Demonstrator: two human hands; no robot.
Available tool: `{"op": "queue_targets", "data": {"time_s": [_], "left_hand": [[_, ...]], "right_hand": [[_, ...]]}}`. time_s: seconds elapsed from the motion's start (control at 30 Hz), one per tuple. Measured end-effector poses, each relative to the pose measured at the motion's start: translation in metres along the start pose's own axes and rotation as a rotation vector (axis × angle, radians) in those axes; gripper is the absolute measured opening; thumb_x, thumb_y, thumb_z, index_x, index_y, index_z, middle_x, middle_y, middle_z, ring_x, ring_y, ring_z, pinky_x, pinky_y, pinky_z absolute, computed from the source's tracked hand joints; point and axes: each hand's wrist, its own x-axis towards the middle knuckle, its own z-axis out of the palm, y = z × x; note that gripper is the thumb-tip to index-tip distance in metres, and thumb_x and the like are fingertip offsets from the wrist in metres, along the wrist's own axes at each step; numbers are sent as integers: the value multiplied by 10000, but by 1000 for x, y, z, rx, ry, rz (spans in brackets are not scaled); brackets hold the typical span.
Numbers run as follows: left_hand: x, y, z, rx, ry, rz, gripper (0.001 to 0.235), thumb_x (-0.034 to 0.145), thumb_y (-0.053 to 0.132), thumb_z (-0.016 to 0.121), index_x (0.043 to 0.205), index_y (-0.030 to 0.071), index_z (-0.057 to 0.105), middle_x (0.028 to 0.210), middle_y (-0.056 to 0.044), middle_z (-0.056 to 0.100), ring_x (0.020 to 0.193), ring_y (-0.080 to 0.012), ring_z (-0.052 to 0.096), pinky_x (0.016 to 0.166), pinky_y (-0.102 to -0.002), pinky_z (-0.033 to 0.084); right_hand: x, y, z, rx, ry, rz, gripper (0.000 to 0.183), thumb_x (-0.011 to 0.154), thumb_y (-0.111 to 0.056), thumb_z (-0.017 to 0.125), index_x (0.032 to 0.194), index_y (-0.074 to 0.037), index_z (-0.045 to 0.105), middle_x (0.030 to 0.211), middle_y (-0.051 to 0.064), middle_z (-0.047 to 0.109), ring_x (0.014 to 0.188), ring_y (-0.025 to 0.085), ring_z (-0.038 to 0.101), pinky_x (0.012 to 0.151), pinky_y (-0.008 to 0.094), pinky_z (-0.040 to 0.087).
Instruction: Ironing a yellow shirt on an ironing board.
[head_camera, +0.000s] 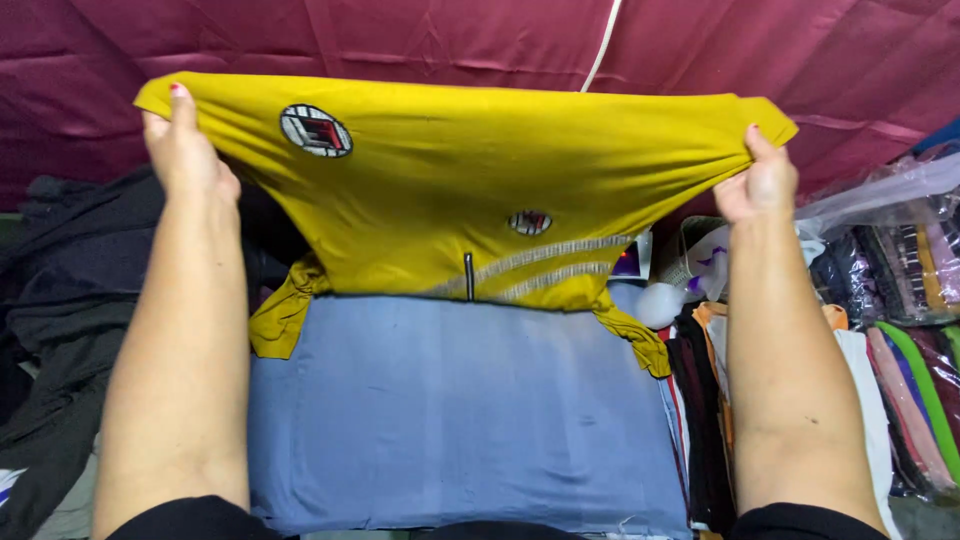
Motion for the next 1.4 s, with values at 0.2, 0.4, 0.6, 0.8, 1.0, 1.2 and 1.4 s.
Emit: {"op": "queue_targets", "data": {"time_s": [0.2,0.4,0.6,0.8,1.0,1.2,1.4], "left_hand": [[-52,37,-35,252,-91,-73,148,1096,115,623,1216,34,651,1148,-61,729,1037,-170,703,979,-346,562],[-161,14,-156,658,-60,-412,258,1019,185,649,1234,51,693,1146,-43,739,979,-148,691,867,-318,538],[-263,-60,-296,853,-150,-611,247,995,161,654,1195,26,707,1082,-50,752,917,-166,692,820,-314,522],[-317,-33,-349,824,-189,-721,252,978,170,655,1180,33,717,1085,-42,764,918,-161,693,826,-314,523],[-360,-11,-380,1015,-256,-1085,281,988,242,664,1211,75,702,1059,-67,743,809,-214,525,718,-371,376],[-371,4,-350,660,-164,-980,300,956,236,653,1197,58,673,1106,-38,741,961,-166,654,862,-318,473],[-381,39,-339,697,-167,-880,380,926,256,667,1267,87,654,1149,1,737,1015,-116,661,905,-273,470]], "right_hand": [[-75,-9,-8,-220,-3,69,360,1054,-42,505,1411,-23,550,1407,149,657,1338,334,644,1194,524,498],[-192,65,-112,-541,245,460,490,981,-70,519,1470,-92,512,1391,87,647,1243,279,640,1032,449,521],[-308,157,-202,-768,425,755,456,985,-121,583,1440,-116,544,1262,93,682,1056,287,665,835,462,534],[-386,134,-193,-658,367,657,365,987,-141,598,1350,-113,600,1175,36,727,1009,195,693,854,375,537],[-451,138,-251,-745,336,803,302,964,-126,684,1241,-8,660,1145,95,720,1024,214,640,867,357,517],[-449,117,-150,-963,585,961,419,979,-344,659,1339,-132,625,1226,20,657,1047,184,577,853,385,452],[-479,110,-184,-756,431,833,444,934,-313,711,1293,-59,652,1088,77,712,877,217,624,725,369,522]]}}
